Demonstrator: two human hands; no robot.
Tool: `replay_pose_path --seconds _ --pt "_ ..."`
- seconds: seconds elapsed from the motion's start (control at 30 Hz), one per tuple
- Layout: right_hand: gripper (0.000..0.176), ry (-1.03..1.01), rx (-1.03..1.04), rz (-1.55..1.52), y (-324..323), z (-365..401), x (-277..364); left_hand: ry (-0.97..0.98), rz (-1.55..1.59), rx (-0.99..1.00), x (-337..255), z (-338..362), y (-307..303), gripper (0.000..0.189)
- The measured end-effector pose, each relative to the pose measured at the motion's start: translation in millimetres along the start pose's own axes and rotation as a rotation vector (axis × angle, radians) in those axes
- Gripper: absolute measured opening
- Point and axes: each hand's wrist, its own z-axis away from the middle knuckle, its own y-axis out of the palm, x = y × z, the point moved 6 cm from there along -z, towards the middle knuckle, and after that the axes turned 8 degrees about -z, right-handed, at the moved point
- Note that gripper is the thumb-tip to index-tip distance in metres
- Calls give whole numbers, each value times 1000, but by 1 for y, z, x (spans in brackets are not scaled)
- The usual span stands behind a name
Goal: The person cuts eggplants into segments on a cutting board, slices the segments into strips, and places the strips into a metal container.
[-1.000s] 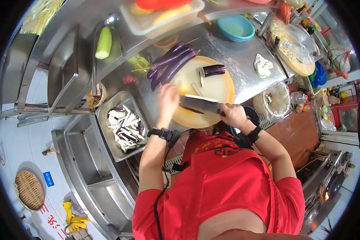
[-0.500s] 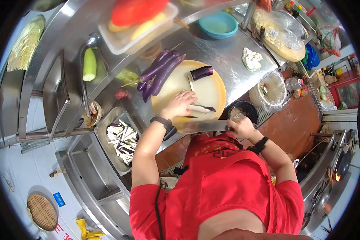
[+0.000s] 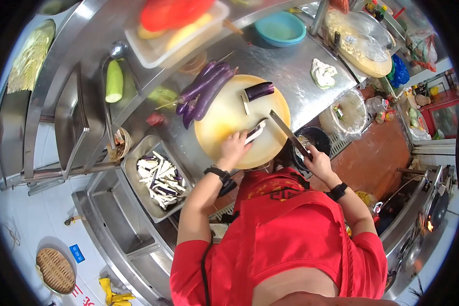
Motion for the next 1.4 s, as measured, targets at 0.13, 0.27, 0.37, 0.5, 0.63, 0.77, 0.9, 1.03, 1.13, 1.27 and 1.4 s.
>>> replay_pose_path --seconds 0.13,0.27,0.37,0.5,0.63,0.77,0.9,1.03,1.13,1.27,1.4 --pt "28 -23 -6 66 13 -14 18 -114 80 -129 -8 9 -3 63" --pt "24 -25 -45 116 19 -24 24 -219 216 -148 3 26 -6 78" --pt "23 -62 -16 138 22 -26 28 -203 315 -190 6 39 1 79" --pt "23 -201 59 116 29 -20 47 -213 341 -272 -4 36 6 73" --pt "23 -163 3 110 25 -24 40 -267 400 -266 3 42 9 70" --pt "22 -263 83 61 13 -19 56 -256 375 -249 10 60 4 60" --pt "21 -396 282 213 36 -11 67 -267 288 -231 8 61 -6 43" --pt "21 -326 406 461 64 -19 82 -261 267 -239 5 58 -10 37" --pt "19 -362 388 423 81 -39 81 -243 208 -274 3 52 -15 34" --pt "19 -444 343 259 75 -49 77 -304 48 -122 13 47 7 28" --pt "18 -461 145 124 26 -40 78 -527 123 132 42 33 16 25"
